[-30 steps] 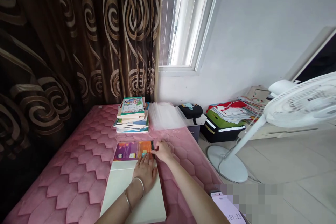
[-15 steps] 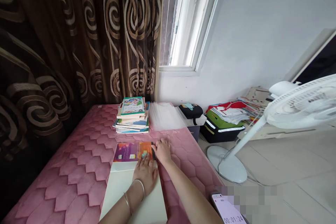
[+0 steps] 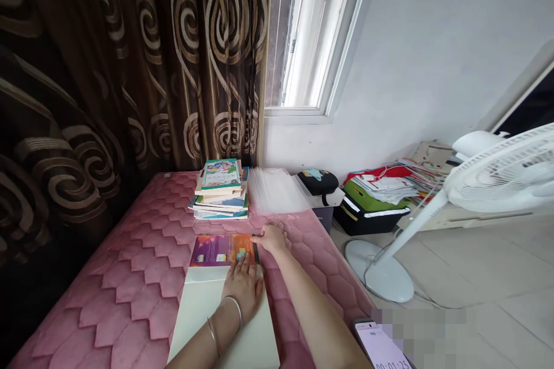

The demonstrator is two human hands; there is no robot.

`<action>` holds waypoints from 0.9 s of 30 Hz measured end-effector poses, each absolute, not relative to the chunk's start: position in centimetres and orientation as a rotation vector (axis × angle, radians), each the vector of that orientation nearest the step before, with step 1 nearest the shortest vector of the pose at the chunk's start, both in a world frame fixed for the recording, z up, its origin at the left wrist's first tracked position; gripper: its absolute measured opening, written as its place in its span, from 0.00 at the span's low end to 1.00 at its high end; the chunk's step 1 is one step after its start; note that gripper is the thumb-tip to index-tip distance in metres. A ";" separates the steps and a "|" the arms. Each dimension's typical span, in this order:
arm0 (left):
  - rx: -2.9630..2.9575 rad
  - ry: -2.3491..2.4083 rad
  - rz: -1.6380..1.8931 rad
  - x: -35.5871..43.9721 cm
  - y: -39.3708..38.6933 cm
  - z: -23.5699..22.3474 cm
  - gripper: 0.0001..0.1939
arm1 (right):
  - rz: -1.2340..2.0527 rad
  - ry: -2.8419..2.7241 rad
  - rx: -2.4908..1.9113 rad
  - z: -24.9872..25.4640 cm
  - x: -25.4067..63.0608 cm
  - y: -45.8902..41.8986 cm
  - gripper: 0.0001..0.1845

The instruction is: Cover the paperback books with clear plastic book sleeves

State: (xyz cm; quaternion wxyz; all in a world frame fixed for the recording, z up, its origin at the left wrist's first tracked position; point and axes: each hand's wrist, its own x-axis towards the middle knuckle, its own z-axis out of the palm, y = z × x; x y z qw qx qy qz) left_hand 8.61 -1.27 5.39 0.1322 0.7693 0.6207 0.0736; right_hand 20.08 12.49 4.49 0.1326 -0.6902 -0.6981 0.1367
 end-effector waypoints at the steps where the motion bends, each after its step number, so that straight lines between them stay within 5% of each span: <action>1: 2.230 1.803 0.212 8.6 -1.3 5.4 0.31 | 0.360 -1.991 -2.024 4.4 19.8 12.9 0.19; 5: 2.234 1.804 0.208 8.6 -1.2 5.3 0.30 | 0.224 -1.906 -2.056 3.8 19.0 13.1 0.23; 12: 2.248 1.819 0.215 8.6 -1.3 5.3 0.31 | 0.123 -1.951 -1.980 3.1 18.9 10.4 0.15; 20: 2.269 1.836 0.228 8.6 -1.3 4.9 0.32 | 0.436 -2.123 -1.848 3.4 21.4 6.9 0.10; 27: 2.243 1.819 0.190 8.6 -1.3 5.5 0.32 | 0.445 -2.108 -1.996 5.1 20.6 10.8 0.16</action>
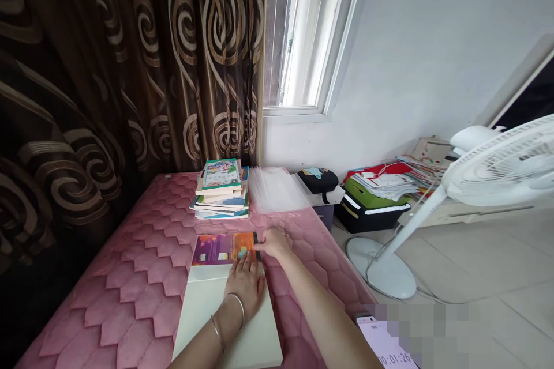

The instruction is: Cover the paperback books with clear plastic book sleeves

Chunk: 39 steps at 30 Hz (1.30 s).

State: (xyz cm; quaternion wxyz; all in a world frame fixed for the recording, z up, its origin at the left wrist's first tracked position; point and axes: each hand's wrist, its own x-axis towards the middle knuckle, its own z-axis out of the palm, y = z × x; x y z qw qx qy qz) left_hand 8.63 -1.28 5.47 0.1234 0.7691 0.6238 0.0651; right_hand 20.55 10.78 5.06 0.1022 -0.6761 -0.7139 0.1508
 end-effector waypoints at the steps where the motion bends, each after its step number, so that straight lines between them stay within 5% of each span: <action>1: 2.233 1.815 0.178 8.6 -1.3 5.7 0.32 | 0.417 -2.079 -2.026 5.1 20.2 11.4 0.17; 10: 2.214 1.803 0.166 8.8 -1.5 6.0 0.31 | 0.187 -1.934 -2.126 4.4 18.5 11.8 0.25; 29: 2.209 1.918 0.084 -1.8 3.7 6.0 0.33 | 0.110 -1.998 -2.037 5.3 16.7 10.4 0.17; 35: 2.233 1.874 0.090 -1.8 3.7 5.7 0.33 | 0.366 -2.389 -1.479 5.2 10.4 6.9 0.24; 39: 2.238 1.860 0.090 -2.0 3.7 5.6 0.32 | 0.603 -2.428 -1.486 4.7 9.4 5.9 0.30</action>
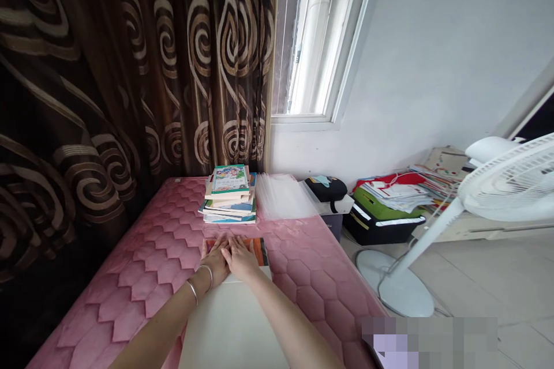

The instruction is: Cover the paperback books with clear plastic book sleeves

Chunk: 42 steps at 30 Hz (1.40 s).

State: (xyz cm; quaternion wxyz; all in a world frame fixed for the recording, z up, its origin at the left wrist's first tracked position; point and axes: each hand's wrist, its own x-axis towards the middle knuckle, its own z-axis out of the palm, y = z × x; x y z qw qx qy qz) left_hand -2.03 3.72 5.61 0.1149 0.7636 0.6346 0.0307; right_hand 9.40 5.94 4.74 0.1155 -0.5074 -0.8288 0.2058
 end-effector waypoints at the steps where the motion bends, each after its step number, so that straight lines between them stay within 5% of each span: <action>1: 2.245 1.860 0.109 -2.4 3.7 5.6 0.32 | 0.605 -2.441 -1.497 4.8 9.9 6.0 0.30; 10: 2.123 1.980 0.125 -9.0 2.6 5.2 0.32 | 0.417 -2.467 -1.709 3.8 17.9 7.5 0.35; 19: 2.061 1.955 0.185 -8.8 3.1 5.0 0.35 | 0.125 -2.551 -1.650 5.8 16.0 7.7 0.32; 38: 2.055 2.020 0.187 -8.9 2.5 5.9 0.34 | 0.543 -2.549 -1.690 7.3 11.4 13.5 0.15; 42: 2.291 2.236 0.117 -5.3 -0.6 4.7 0.26 | 0.563 -2.535 -1.694 6.6 11.4 13.9 0.15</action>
